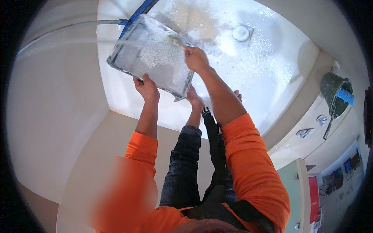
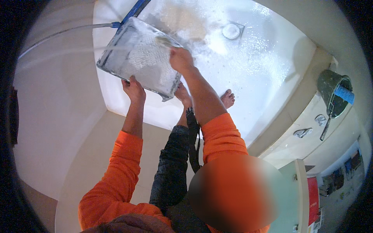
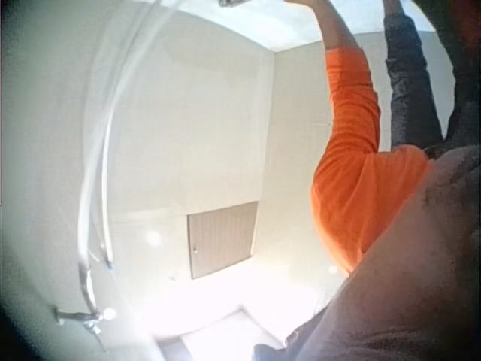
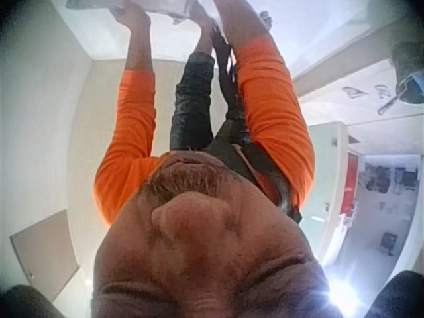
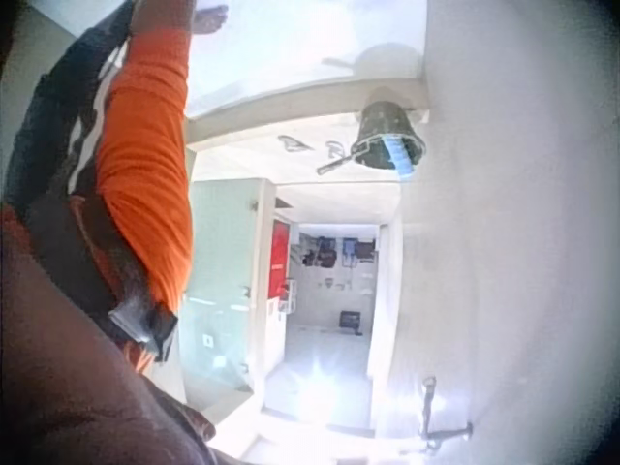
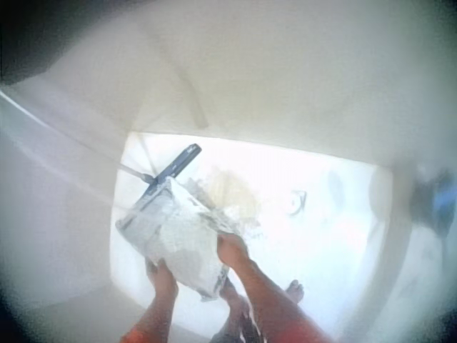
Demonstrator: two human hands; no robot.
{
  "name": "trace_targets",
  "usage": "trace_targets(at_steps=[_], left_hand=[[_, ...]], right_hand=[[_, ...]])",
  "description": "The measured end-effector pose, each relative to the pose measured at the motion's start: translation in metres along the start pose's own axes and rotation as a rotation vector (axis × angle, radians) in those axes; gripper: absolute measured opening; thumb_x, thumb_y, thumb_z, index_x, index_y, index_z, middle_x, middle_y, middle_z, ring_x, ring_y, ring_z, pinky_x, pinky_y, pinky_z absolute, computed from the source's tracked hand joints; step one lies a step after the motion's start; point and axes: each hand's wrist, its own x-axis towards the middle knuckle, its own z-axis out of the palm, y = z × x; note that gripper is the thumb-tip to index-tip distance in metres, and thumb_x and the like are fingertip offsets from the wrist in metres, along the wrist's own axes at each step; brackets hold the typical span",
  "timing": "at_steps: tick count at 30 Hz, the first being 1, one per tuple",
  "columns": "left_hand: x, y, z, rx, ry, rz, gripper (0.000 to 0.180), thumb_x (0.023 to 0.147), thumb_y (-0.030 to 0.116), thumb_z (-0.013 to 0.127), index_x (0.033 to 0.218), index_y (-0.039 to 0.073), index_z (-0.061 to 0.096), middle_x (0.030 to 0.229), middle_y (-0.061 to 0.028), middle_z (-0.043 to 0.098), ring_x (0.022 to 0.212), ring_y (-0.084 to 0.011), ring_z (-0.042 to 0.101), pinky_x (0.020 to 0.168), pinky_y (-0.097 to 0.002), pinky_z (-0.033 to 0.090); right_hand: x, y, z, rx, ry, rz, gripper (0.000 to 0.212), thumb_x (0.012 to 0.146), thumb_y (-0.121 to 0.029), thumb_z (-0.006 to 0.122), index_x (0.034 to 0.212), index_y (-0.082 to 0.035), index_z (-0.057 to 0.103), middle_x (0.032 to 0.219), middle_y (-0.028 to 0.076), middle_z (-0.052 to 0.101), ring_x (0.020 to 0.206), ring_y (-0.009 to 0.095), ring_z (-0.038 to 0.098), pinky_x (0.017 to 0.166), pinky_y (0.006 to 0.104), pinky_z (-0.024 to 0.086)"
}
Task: The person rinses a blue sponge under running water, scrubs a metal paint tray with a brush, and then uses a squeegee to clear water from the shower floor.
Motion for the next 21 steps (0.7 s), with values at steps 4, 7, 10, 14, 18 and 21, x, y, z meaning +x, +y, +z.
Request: trace_targets(at_steps=[4,7,10,14,18,21], left_hand=[[-0.019,0.003,0.021,0.153,-0.136,0.138,0.035,0.094,0.008,0.052,0.126,-0.006,0.046,0.117,-0.0143,0.058,0.102,-0.0204,0.056,0.09,-0.0311,0.044],[-0.01,-0.006,0.024,-0.048,-0.038,0.0,0.035,0.094,0.007,0.051,0.126,-0.006,0.047,0.118,-0.0147,0.058,0.103,-0.0219,0.056,0.092,-0.0335,0.044],[-0.004,-0.007,0.023,-0.157,0.08,-0.149,0.035,0.093,0.006,0.052,0.126,-0.005,0.047,0.119,-0.0151,0.058,0.103,-0.0232,0.056,0.092,-0.0351,0.045],[-0.006,-0.013,0.022,-0.084,0.02,-0.094,0.034,0.092,0.008,0.053,0.124,-0.001,0.051,0.115,-0.0134,0.06,0.101,-0.0242,0.059,0.089,-0.0395,0.049],[-0.009,-0.018,0.013,0.067,-0.049,-0.036,0.031,0.093,0.006,0.052,0.123,-0.003,0.051,0.116,-0.0137,0.06,0.102,-0.0227,0.059,0.09,-0.0364,0.048],[-0.026,-0.016,0.009,0.137,-0.152,-0.036,0.033,0.094,0.005,0.051,0.125,-0.005,0.05,0.117,-0.0139,0.06,0.103,-0.0207,0.058,0.092,-0.0328,0.046]], right_hand=[[0.021,-0.039,0.019,0.018,0.124,-0.143,0.028,0.091,-0.021,0.048,0.095,-0.004,0.07,0.092,0.023,0.067,0.086,0.04,0.066,0.079,0.0479,0.053],[0.015,0.028,0.022,-0.174,0.12,0.009,0.027,0.091,-0.019,0.048,0.093,-0.004,0.07,0.092,0.023,0.068,0.091,0.039,0.066,0.082,0.0481,0.052],[-0.044,0.061,-0.021,-0.224,-0.109,0.242,0.029,0.088,-0.02,0.048,0.094,-0.001,0.07,0.1,0.023,0.068,0.096,0.04,0.065,0.087,0.0468,0.051],[-0.055,0.048,-0.009,-0.151,-0.025,0.332,0.025,0.082,-0.017,0.055,0.092,-0.002,0.072,0.093,0.023,0.069,0.093,0.038,0.067,0.085,0.047,0.053],[-0.004,0.015,0.026,-0.19,0.015,0.097,0.024,0.081,-0.015,0.055,0.092,-0.002,0.072,0.094,0.023,0.069,0.094,0.038,0.067,0.085,0.0471,0.053],[0.026,-0.028,0.017,-0.218,-0.015,0.055,0.024,0.081,-0.013,0.055,0.096,-0.003,0.071,0.098,0.021,0.07,0.094,0.036,0.068,0.085,0.0461,0.053]])
